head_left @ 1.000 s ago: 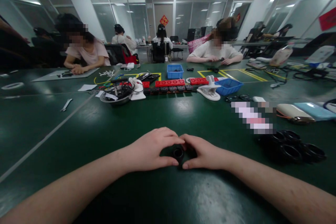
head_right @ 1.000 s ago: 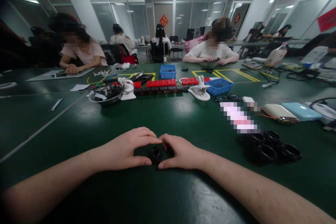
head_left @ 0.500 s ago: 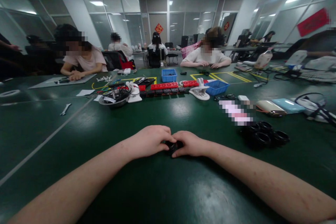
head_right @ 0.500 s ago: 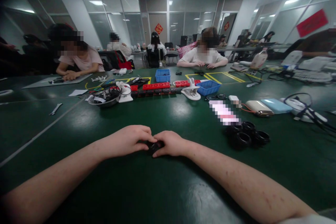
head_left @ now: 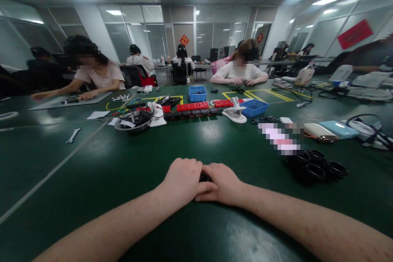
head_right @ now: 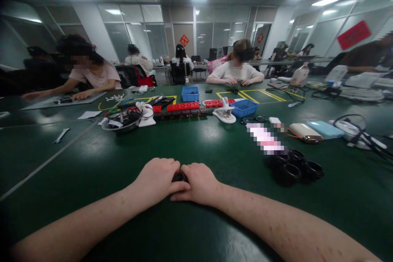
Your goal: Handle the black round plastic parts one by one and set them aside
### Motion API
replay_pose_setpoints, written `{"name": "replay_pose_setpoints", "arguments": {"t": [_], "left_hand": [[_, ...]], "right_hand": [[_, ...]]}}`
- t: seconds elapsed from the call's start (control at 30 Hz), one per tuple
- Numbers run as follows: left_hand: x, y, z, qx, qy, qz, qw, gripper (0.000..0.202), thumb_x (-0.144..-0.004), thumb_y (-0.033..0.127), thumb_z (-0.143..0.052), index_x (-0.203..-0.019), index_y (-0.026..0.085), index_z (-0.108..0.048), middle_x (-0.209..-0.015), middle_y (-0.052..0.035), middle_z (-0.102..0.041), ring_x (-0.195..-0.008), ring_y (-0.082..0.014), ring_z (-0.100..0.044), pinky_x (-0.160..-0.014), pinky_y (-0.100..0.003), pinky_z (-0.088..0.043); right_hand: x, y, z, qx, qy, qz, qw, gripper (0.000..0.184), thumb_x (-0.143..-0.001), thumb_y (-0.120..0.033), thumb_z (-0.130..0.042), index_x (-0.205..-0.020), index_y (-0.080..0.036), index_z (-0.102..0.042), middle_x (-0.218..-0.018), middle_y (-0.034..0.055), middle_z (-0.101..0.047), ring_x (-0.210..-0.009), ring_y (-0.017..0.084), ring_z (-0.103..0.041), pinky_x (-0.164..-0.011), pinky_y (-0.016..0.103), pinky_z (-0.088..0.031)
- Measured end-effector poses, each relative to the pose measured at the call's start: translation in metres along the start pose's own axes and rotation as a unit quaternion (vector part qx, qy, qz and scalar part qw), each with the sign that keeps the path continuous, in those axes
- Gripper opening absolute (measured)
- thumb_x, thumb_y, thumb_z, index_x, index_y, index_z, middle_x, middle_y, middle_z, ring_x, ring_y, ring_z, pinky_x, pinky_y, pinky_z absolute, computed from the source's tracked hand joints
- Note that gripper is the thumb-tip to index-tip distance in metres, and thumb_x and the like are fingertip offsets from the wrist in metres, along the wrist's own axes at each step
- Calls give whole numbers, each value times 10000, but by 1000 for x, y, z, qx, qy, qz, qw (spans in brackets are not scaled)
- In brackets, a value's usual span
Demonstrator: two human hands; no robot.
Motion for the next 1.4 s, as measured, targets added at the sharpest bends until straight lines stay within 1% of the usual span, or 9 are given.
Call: {"name": "replay_pose_setpoints", "arguments": {"t": [0.17, 0.27, 0.37, 0.5, 0.73, 1.0, 1.17, 1.27, 1.4], "left_hand": [[2, -19, 15, 92, 24, -78, 992, 394, -801, 535, -480, -903, 170, -587, -826, -40, -591, -786, -219, -552, -692, -339, -418], [5, -20, 23, 175, -14, -177, 968, 300, -769, 367, -616, -1030, 226, -568, -972, -17, -589, -901, -194, -533, -775, -302, -400], [6, -17, 24, 205, -58, -229, 950, 377, -761, 192, -645, -1111, 288, -545, -1035, 0, -589, -963, -174, -523, -813, -267, -383], [3, -16, 17, 178, -62, -208, 960, 292, -772, 198, -635, -1048, 287, -598, -923, 8, -612, -887, -168, -553, -732, -242, -400], [-1, -12, 10, 120, -39, -127, 984, 276, -702, 357, -687, -930, 210, -636, -829, -5, -620, -798, -192, -580, -666, -264, -431], [-1, 6, 3, 42, -26, -4, 999, 428, -738, 501, -591, -827, 83, -604, -780, -111, -620, -754, -278, -580, -666, -379, -444], [5, -7, 10, 81, 11, -79, 994, 437, -753, 556, -538, -879, 141, -594, -835, -67, -608, -793, -245, -567, -698, -359, -427], [9, -15, 19, 140, 1, -169, 976, 301, -774, 358, -620, -1032, 210, -571, -959, -22, -611, -903, -199, -553, -796, -318, -397], [10, -16, 21, 173, -29, -234, 956, 340, -778, 185, -627, -1103, 256, -551, -1058, -4, -602, -989, -176, -525, -852, -281, -375]], "right_hand": [[1, 5, 8, -63, -48, 57, 995, 593, -582, -584, -648, -980, -155, -556, -889, 67, -604, -801, 218, -549, -709, 324, -405], [2, 10, 14, -129, -80, 102, 983, 556, -633, -463, -674, -1085, -177, -524, -959, 53, -590, -853, 194, -537, -750, 301, -397], [2, 13, 15, -135, -94, 120, 979, 408, -666, -368, -677, -1013, -179, -576, -887, 31, -583, -815, 173, -528, -723, 282, -388], [0, 14, 13, -136, -94, 123, 979, 300, -683, -341, -672, -924, -173, -617, -812, 16, -567, -769, 155, -515, -692, 267, -378], [-2, 11, 8, -127, -64, 70, 987, 375, -624, -393, -704, -912, -174, -605, -803, 16, -597, -744, 163, -530, -666, 268, -376], [0, 4, 1, -23, -20, 4, 1000, 372, -616, -403, -665, -854, -132, -574, -789, 65, -606, -718, 205, -531, -661, 325, -389], [3, 5, 9, -78, -40, 36, 995, 535, -607, -505, -666, -988, -147, -552, -884, 71, -602, -780, 210, -533, -694, 334, -396], [6, 6, 16, -124, -86, 77, 985, 544, -630, -425, -686, -1083, -171, -526, -930, 55, -585, -828, 192, -526, -738, 317, -395], [5, 9, 19, -137, -117, 98, 979, 404, -680, -308, -673, -1040, -163, -559, -899, 42, -567, -824, 175, -510, -750, 303, -392]]}}
Point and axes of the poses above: each hand's wrist, its own x-axis away from the middle knuckle, its own z-axis out of the back of the hand, y = z × x, the point moved 4 cm from there along -x, towards the middle knuckle
